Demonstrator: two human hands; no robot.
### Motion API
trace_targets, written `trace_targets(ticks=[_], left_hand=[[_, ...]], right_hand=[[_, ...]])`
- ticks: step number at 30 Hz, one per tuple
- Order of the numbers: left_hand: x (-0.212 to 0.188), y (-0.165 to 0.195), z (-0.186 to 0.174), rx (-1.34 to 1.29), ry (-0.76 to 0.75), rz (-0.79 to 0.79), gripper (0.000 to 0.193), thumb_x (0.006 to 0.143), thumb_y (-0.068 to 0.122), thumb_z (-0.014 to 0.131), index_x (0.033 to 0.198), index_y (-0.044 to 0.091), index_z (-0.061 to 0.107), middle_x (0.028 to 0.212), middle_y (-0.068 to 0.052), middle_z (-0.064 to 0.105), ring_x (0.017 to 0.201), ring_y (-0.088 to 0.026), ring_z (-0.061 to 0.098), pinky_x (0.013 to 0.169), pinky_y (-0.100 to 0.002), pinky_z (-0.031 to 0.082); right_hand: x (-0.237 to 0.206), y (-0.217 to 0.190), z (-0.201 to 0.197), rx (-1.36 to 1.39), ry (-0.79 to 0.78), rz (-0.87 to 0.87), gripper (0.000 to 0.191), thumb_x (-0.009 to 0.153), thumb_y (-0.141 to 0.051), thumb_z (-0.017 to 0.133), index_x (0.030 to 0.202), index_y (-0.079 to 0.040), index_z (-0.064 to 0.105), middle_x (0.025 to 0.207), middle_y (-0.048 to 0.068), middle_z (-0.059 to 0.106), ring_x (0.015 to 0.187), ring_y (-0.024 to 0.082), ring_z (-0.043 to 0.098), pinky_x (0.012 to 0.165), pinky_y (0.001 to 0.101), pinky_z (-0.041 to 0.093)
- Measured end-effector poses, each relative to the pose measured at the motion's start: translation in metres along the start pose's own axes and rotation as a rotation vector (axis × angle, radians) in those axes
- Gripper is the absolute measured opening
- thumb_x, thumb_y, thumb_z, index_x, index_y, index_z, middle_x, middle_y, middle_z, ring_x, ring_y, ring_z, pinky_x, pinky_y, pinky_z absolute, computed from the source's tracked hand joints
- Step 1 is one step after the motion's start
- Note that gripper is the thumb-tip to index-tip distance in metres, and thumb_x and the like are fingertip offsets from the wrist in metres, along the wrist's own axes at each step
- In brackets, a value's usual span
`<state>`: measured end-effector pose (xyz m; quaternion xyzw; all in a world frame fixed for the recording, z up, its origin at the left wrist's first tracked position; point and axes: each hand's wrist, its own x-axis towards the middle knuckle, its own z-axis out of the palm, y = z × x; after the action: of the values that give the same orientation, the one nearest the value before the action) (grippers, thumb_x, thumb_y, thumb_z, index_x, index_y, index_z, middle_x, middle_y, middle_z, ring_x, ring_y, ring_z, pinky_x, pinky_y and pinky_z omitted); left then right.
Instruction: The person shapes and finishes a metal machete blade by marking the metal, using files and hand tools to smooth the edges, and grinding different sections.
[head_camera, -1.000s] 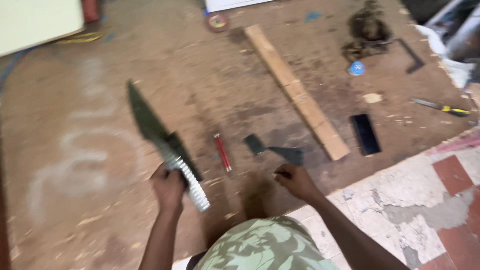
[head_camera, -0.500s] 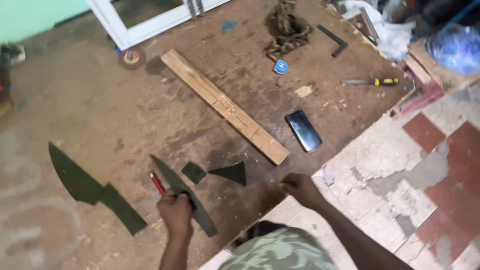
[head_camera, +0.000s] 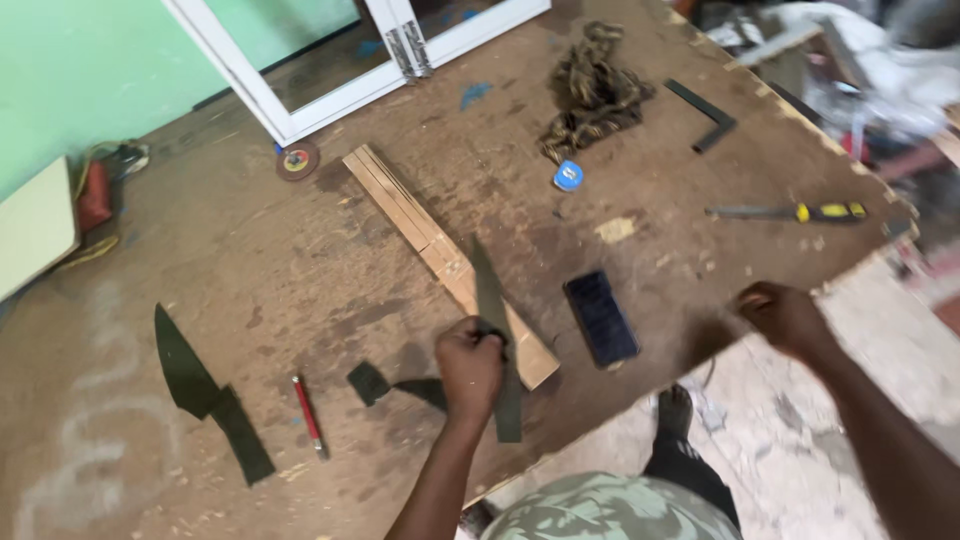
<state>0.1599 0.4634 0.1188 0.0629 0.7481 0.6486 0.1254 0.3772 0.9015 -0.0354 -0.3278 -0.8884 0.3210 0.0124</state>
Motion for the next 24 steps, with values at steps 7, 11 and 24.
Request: trace_targets(ticks=[7,11,24], left_hand=[[0.007,0.04,0.178,0.014,0.068,-0.123,0.013,0.078,-0.009,0.057,0.077,-0.004,0.069,0.064,-0.003,0.066,0.054,-0.009,0.058,0.049,-0.03,0.046],[0.008,0.053,0.229,0.206,0.152,-0.096,0.007,0.077,-0.009,0.06,0.078,-0.004,0.065,0.061,-0.008,0.06,0.056,-0.01,0.056,0.049,-0.03,0.045],[0.088,0.055,0.317,0.0,0.032,-0.177,0.021,0.088,0.004,0.052,0.07,0.002,0.062,0.058,-0.003,0.055,0.049,-0.011,0.051,0.045,-0.033,0.041]], right_hand=[[0.147,0.092,-0.103,-0.468,0.297,-0.39,0.073,0.058,-0.036,0.086,0.125,-0.01,0.073,0.13,0.024,0.065,0.11,0.042,0.064,0.087,0.05,0.053],[0.163,0.106,-0.112,-0.383,-0.012,-0.284,0.046,0.083,-0.032,0.078,0.125,-0.014,0.071,0.129,0.011,0.069,0.107,0.034,0.07,0.093,0.0439,0.056],[0.092,0.05,-0.171,-0.04,0.02,-0.079,0.036,0.097,-0.024,0.067,0.129,-0.008,0.063,0.11,0.02,0.075,0.101,0.036,0.074,0.083,0.0443,0.058]])
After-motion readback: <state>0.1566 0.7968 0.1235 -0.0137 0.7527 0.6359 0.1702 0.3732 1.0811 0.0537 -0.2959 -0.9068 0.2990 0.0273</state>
